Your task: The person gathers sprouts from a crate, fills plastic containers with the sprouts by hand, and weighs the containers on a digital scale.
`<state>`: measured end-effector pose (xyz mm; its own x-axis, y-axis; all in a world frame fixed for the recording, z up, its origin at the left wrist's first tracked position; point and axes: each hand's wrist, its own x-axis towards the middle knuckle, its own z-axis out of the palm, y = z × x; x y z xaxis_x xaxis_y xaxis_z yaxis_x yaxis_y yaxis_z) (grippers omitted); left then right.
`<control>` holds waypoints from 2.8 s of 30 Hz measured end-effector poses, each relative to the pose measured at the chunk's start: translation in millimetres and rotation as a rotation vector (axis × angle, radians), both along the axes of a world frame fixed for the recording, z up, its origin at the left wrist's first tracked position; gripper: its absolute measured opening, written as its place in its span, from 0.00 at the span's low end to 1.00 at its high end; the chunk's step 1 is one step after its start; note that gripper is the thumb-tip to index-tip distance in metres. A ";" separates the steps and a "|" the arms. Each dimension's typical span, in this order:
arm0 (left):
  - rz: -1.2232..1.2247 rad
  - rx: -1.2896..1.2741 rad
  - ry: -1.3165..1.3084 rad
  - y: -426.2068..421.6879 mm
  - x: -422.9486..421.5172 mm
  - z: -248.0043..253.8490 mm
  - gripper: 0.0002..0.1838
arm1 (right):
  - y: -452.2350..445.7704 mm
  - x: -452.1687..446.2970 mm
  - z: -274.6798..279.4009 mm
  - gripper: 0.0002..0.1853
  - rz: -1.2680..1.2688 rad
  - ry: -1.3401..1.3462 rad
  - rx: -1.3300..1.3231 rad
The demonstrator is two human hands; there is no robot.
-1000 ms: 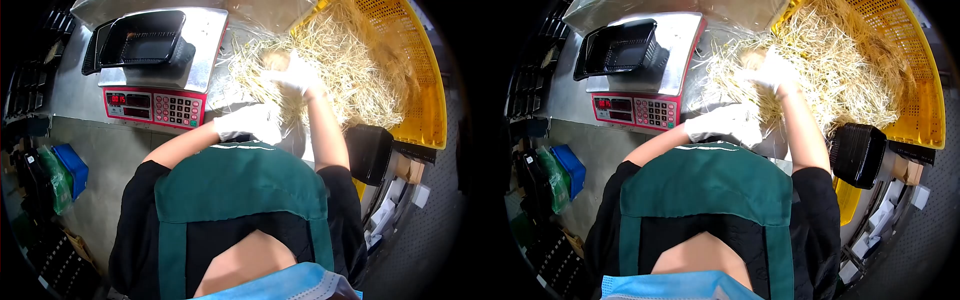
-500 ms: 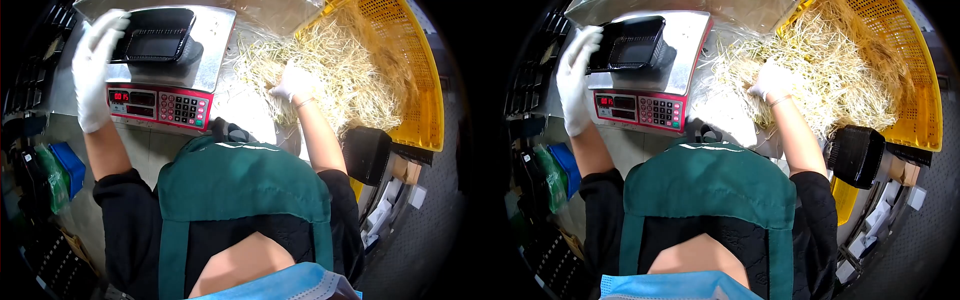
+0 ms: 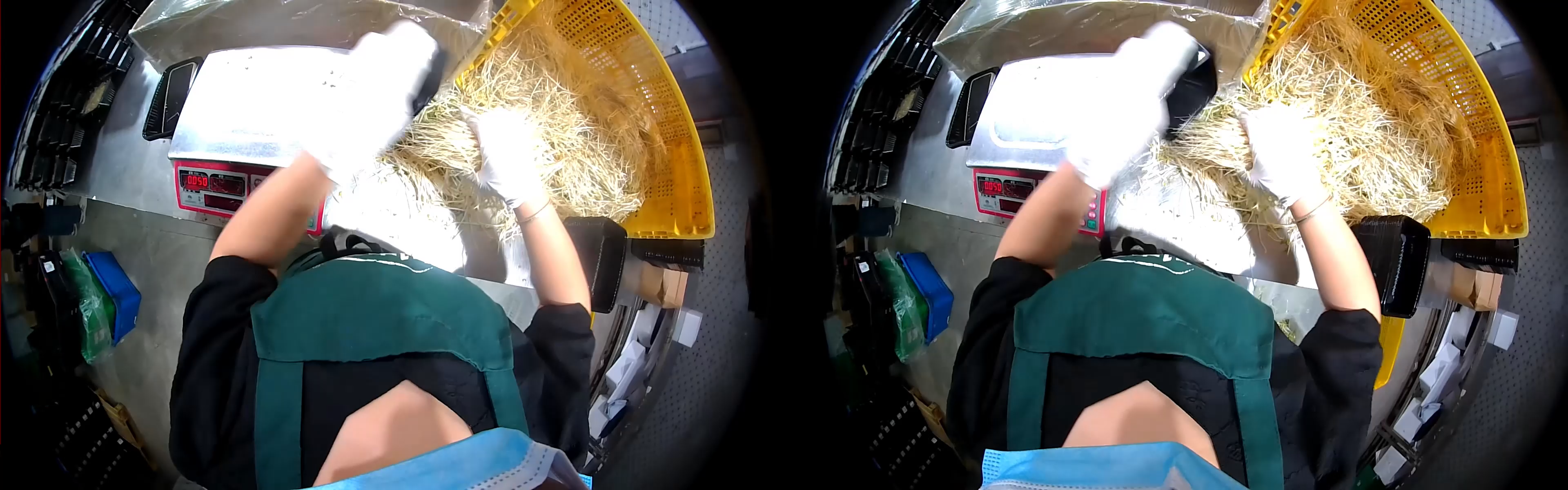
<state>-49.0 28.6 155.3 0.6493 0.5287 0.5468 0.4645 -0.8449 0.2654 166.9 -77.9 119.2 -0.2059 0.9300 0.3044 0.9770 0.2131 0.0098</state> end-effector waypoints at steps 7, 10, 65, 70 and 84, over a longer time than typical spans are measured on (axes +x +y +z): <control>-0.073 -0.545 -0.549 -31.6 6.9 -63.9 0.40 | 55.1 -84.0 28.3 0.11 -0.101 -0.078 0.319; 0.007 -0.898 -0.835 -11.0 -40.0 -58.1 0.36 | 88.6 -145.3 36.2 0.22 -0.078 0.224 0.144; 0.069 -0.681 -0.343 117.0 -284.2 -34.1 0.28 | 15.8 -149.2 -47.8 0.33 -0.187 1.687 0.276; -0.098 -0.245 -0.179 77.2 -190.7 -46.8 0.36 | 89.0 -197.0 -7.3 0.38 -0.098 1.667 0.176; -0.260 -0.256 0.158 90.7 -164.1 -50.0 0.34 | 122.5 -228.0 2.6 0.14 -0.079 0.358 -0.217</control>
<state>-213.2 119.3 105.2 0.8451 0.4416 0.3015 0.2953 -0.8555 0.4252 -61.1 44.6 121.8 -0.0485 0.9891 0.1392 0.9238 0.0974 -0.3703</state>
